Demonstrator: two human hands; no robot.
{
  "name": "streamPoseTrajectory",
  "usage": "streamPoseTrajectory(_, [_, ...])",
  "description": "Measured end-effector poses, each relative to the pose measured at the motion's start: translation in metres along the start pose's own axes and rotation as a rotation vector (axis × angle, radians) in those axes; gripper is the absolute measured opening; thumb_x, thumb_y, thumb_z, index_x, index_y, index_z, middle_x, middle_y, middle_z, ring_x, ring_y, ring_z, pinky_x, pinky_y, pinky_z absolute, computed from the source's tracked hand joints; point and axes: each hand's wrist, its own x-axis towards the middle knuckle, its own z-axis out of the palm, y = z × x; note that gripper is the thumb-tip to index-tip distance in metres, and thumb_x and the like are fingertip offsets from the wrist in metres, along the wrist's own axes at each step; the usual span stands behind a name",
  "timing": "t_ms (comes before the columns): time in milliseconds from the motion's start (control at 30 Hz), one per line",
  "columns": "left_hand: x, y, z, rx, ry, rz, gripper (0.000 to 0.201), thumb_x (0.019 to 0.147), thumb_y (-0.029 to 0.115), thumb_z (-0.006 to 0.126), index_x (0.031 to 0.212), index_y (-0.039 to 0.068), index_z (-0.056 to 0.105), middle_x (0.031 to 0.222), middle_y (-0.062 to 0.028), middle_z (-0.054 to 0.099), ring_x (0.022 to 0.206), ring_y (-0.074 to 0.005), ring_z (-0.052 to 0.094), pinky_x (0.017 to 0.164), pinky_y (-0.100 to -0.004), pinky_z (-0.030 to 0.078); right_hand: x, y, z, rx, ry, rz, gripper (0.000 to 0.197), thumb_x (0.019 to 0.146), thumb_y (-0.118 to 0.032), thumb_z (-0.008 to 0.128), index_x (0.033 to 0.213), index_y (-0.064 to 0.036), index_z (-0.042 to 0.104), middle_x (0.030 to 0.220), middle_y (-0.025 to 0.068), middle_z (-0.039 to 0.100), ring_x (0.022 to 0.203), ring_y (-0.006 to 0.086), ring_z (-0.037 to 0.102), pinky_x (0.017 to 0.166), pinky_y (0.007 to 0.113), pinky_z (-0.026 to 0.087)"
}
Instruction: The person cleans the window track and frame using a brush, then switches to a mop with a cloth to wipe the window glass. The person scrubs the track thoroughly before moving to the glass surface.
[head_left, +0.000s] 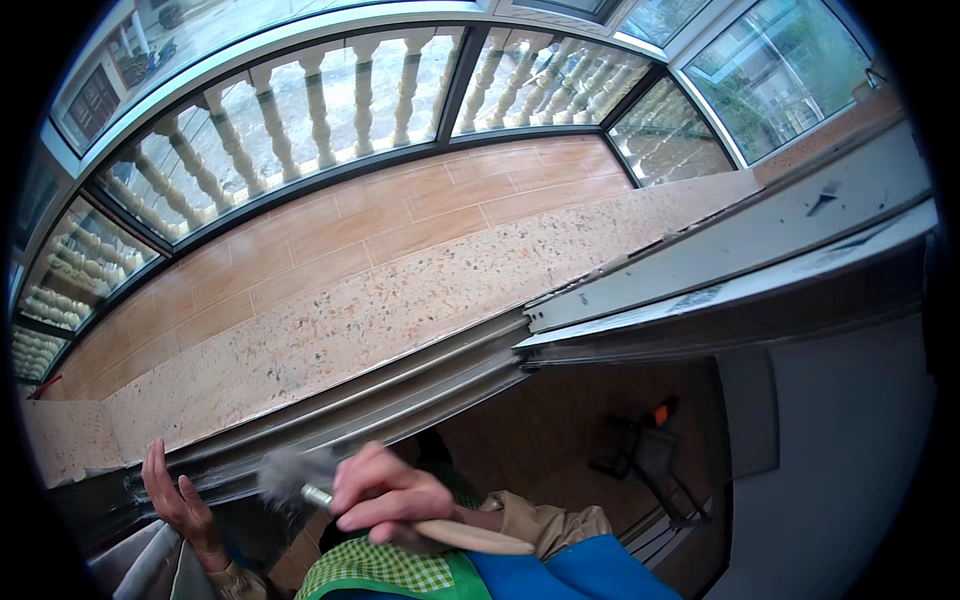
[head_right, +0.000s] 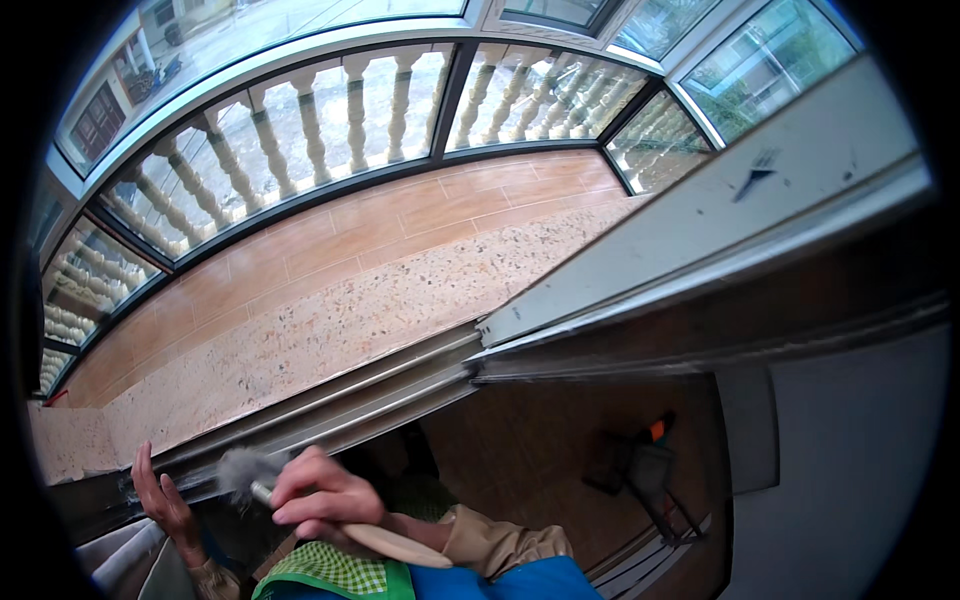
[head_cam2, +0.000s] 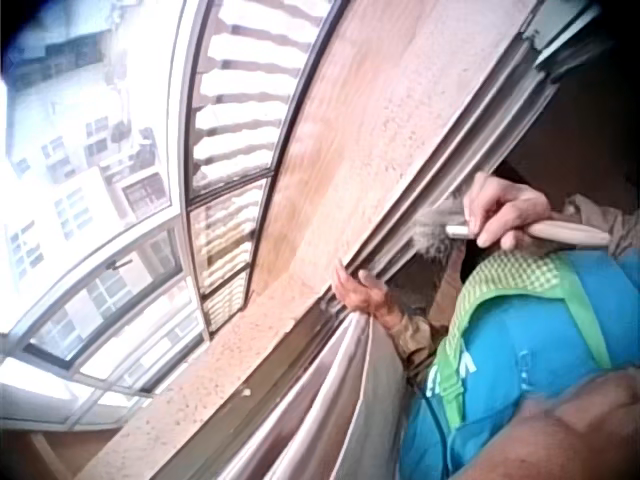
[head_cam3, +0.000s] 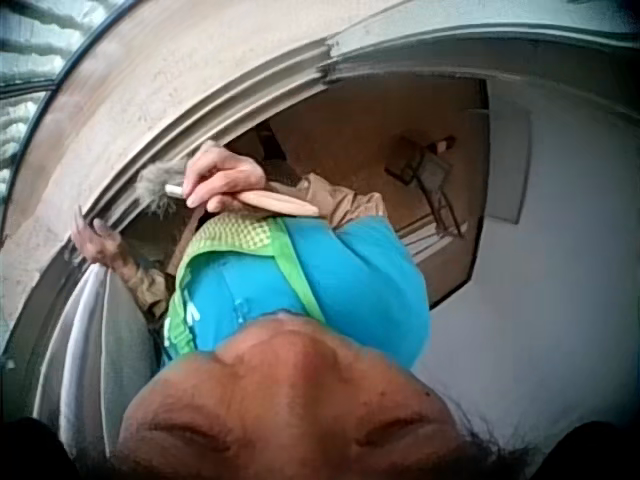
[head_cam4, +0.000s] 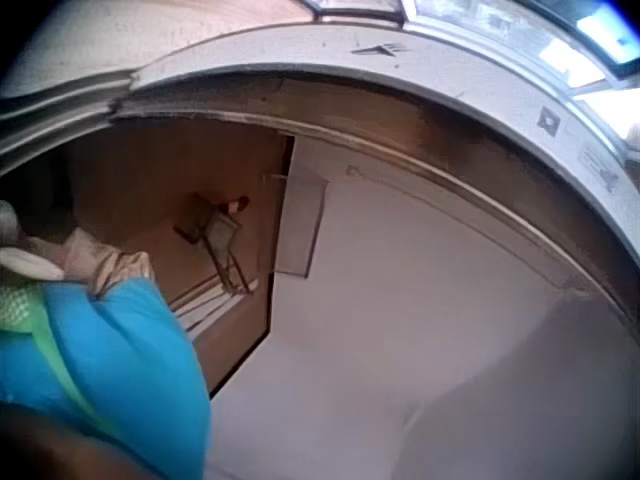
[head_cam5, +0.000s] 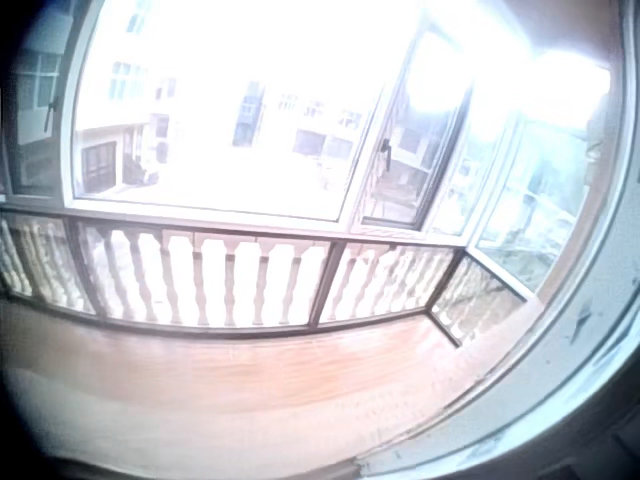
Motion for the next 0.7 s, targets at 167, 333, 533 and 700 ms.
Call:
streamPoseTrajectory(167, [0.012, -0.001, 0.003, -0.012, 0.005, 0.022, 0.046, 0.101, 0.031, 0.037, 0.129, -0.004, 0.050, 0.129, -0.0201, 0.053, 0.120, -0.0377, 0.048, 0.104, -0.0441, 0.034, 0.009, -0.014, -0.015, -0.105, -0.093, -0.130, 0.027, 0.094, -0.025, 0.060, 0.093, 0.0007, 0.068, 0.102, 0.0134, 0.060, 0.089, 0.0231, 0.057, 0.080, 0.035, 0.048])
streamPoseTrajectory(333, [-0.002, 0.003, -0.004, 0.139, 0.268, 0.163, 0.041, 0.095, 0.035, 0.055, 0.093, -0.005, 0.060, 0.087, -0.0252, 0.059, 0.080, -0.0428, 0.056, 0.073, -0.0496, 0.046, -0.039, -0.059, -0.068, -0.052, 0.424, 0.206, 0.022, 0.099, -0.020, 0.051, 0.095, -0.0017, 0.062, 0.102, 0.0069, 0.059, 0.094, 0.0116, 0.057, 0.084, 0.027, 0.047])
streamPoseTrajectory(533, [0.024, 0.065, -0.015, -0.252, 0.531, 0.335, 0.026, 0.088, 0.019, 0.070, 0.103, -0.002, 0.066, 0.095, -0.0158, 0.068, 0.087, -0.0314, 0.065, 0.081, -0.0396, 0.052, -0.185, -0.043, -0.111, -0.919, 1.033, 0.324, 0.019, 0.094, -0.017, 0.060, 0.088, -0.0006, 0.066, 0.085, 0.0083, 0.065, 0.078, 0.0198, 0.063, 0.070, 0.031, 0.050])
streamPoseTrajectory(700, [0.011, 0.190, -0.003, -0.763, 0.274, 0.524, 0.022, 0.090, 0.015, 0.068, 0.098, -0.005, 0.066, 0.072, -0.0099, 0.066, 0.057, -0.0173, 0.060, 0.054, -0.0290, 0.052, -0.338, -0.048, -0.085, -0.643, 1.507, 0.504, 0.024, 0.096, -0.023, 0.059, 0.086, -0.0022, 0.065, 0.078, 0.0015, 0.065, 0.075, 0.0106, 0.061, 0.067, 0.027, 0.048])
